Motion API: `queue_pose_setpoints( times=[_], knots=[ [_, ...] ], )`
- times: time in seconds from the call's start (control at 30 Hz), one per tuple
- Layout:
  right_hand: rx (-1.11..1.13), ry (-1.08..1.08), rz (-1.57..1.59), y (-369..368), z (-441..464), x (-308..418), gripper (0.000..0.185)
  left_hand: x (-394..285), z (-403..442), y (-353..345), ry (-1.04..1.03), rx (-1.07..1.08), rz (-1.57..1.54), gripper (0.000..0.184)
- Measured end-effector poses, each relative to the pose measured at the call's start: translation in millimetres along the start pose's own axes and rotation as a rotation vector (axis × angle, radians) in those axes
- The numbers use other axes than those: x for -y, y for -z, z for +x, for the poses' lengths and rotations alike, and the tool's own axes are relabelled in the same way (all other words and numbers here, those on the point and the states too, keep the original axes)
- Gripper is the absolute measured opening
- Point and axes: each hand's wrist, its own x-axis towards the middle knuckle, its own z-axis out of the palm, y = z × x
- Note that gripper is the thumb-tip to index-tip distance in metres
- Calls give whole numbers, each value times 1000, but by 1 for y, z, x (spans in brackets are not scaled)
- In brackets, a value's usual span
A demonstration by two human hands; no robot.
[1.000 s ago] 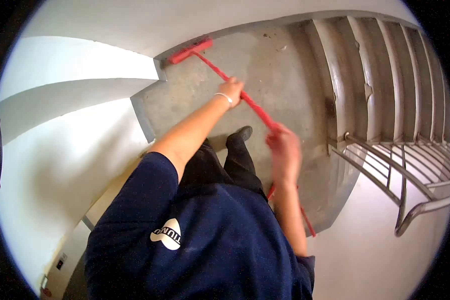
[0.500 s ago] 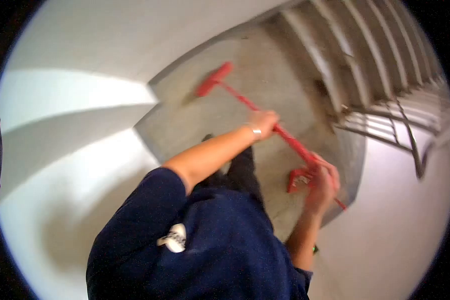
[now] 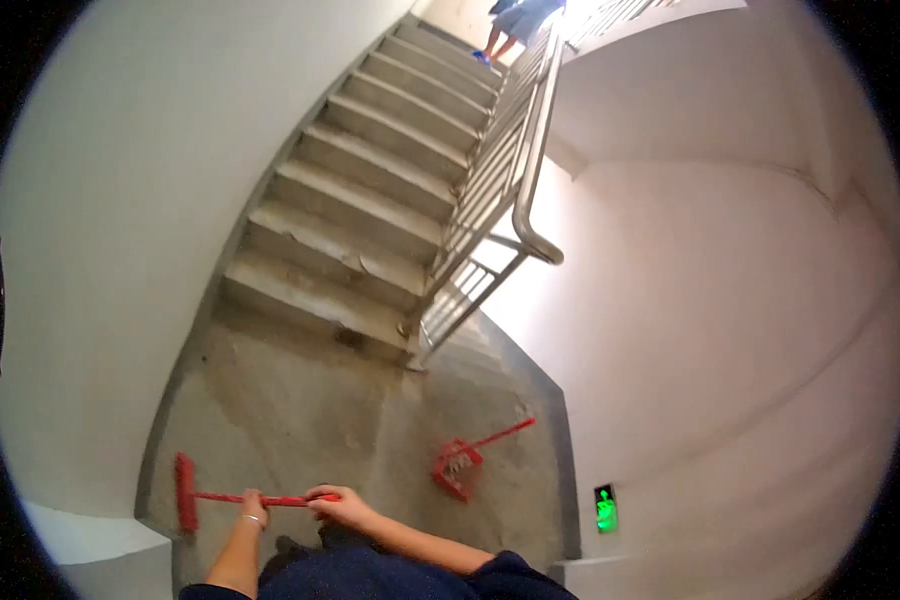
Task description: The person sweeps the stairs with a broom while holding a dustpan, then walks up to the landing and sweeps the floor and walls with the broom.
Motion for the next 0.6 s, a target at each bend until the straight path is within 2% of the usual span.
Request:
queue_pose_setpoints(
  times=[0.07, 0.13, 0.23, 0.27, 0.4, 0.43, 0.47, 0.53, 0.6],
  knots=[
    [9, 126, 22, 18, -12, 27, 22, -63, -12, 42, -84, 8, -43, 24],
    [12, 194, -203, 17, -35, 63, 21, -88, -9, 54, -265, -31, -85, 20],
    [42, 364, -577, 9, -59, 111, 20, -138, -25, 96, -286, -35, -81, 22],
    [63, 440, -602, 8, -63, 124, 21, -148, -29, 104, -308, -82, -79, 22],
    [108, 387, -648, 5, -63, 152, 25, -143, -54, 110, -326, -158, -8, 27],
    [89, 308, -600, 4, -58, 150, 25, -135, -58, 105, -293, -141, -5, 27],
    [71, 223, -549, 3, -54, 146, 26, -123, -63, 97, -283, -136, 0, 27],
    [127, 193, -486, -2, -38, 129, 27, -96, -72, 76, -196, -45, -4, 24],
    [201, 141, -607, -7, -24, 100, 26, -74, -78, 52, -167, -48, -53, 22]
  ],
)
